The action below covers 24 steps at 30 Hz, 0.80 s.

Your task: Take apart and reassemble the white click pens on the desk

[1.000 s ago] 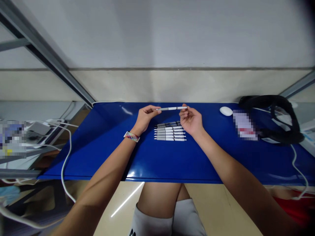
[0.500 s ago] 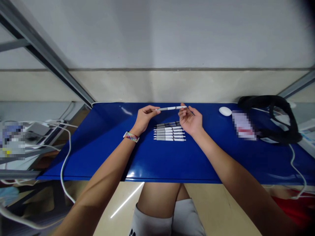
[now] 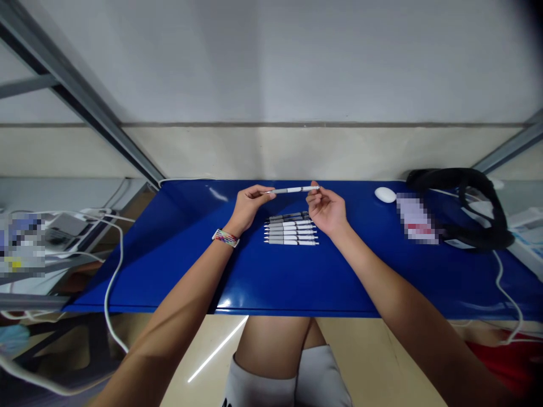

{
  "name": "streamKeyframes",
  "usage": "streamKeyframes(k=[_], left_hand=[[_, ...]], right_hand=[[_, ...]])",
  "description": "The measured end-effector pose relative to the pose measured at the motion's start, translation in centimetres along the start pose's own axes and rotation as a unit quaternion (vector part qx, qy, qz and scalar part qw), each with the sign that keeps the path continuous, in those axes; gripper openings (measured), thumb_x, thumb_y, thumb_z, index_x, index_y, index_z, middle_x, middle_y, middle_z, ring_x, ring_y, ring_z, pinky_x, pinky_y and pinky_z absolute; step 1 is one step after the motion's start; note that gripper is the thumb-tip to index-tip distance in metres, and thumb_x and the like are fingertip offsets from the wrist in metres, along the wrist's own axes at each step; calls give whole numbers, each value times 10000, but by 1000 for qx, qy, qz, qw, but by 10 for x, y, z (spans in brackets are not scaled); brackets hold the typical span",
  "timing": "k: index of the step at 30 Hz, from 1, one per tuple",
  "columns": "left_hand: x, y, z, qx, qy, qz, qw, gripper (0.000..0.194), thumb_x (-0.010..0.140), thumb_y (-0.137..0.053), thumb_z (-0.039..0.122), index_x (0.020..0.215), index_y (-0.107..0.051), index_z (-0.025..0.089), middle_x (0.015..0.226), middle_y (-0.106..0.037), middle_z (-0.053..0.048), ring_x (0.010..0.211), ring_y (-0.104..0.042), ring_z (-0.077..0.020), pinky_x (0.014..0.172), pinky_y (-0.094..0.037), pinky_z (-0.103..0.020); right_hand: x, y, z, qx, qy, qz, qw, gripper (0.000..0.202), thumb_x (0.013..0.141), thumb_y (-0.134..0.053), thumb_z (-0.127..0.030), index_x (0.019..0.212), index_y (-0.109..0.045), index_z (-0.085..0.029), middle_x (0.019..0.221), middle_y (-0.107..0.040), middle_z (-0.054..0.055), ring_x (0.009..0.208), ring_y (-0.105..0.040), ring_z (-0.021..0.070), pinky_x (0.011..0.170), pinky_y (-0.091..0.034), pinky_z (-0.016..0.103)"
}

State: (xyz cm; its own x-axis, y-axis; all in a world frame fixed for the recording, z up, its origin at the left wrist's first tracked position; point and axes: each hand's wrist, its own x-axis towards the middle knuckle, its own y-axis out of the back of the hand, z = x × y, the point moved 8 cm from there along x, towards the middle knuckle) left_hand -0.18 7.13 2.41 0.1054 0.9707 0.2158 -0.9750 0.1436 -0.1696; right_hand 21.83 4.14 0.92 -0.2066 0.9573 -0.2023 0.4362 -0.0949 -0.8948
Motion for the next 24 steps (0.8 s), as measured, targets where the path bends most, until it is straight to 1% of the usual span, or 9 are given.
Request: streamKeyframes(k=[5, 10, 15, 20, 24], left_hand=[[0, -1, 1, -1, -2, 2, 1000, 278, 712, -978, 331, 944, -864, 229, 921, -831, -40, 889, -766, -188, 979, -588, -394], [-1, -1, 1, 0, -2, 4, 1000, 288, 702, -983, 343, 937, -864, 229, 936, -834, -42, 901, -766, -194, 979, -588, -392], [0, 0, 0, 0, -5, 0, 1000, 284, 714, -980, 335, 950, -865, 228, 935, -836, -44, 897, -765, -184, 974, -582, -375], [0, 1, -2, 8, -4, -2, 1000, 282, 716, -979, 339, 953, -866, 235, 939, -834, -40, 895, -763, -188, 969, -586, -381], [0, 0, -1, 2, -6, -5, 1000, 280, 723, -978, 341, 958, -867, 236, 944, -835, -42, 897, -763, -184, 972, -585, -378]], right_hand=[[1, 1, 0, -10, 7, -3, 1000, 201, 910, -708, -179, 1107, -738, -158, 824, -726, 19, 678, -670, 84, 595, -598, 133], [2, 3, 1, 6, 4, 12, 1000, 198, 893, -696, -125, 1084, -732, -160, 784, -705, 9, 640, -647, 84, 556, -581, 129], [0, 1, 1, 19, -3, 6, 1000, 228, 956, -633, -183, 1160, -724, -139, 839, -729, 35, 682, -675, 95, 611, -623, 156], [3, 3, 0, -4, 11, 12, 1000, 165, 895, -692, -130, 1050, -732, -169, 781, -703, 11, 653, -652, 85, 563, -578, 134], [3, 3, 0, -5, 13, 6, 1000, 160, 900, -694, -140, 1050, -738, -173, 787, -706, 15, 658, -654, 87, 568, -589, 139]])
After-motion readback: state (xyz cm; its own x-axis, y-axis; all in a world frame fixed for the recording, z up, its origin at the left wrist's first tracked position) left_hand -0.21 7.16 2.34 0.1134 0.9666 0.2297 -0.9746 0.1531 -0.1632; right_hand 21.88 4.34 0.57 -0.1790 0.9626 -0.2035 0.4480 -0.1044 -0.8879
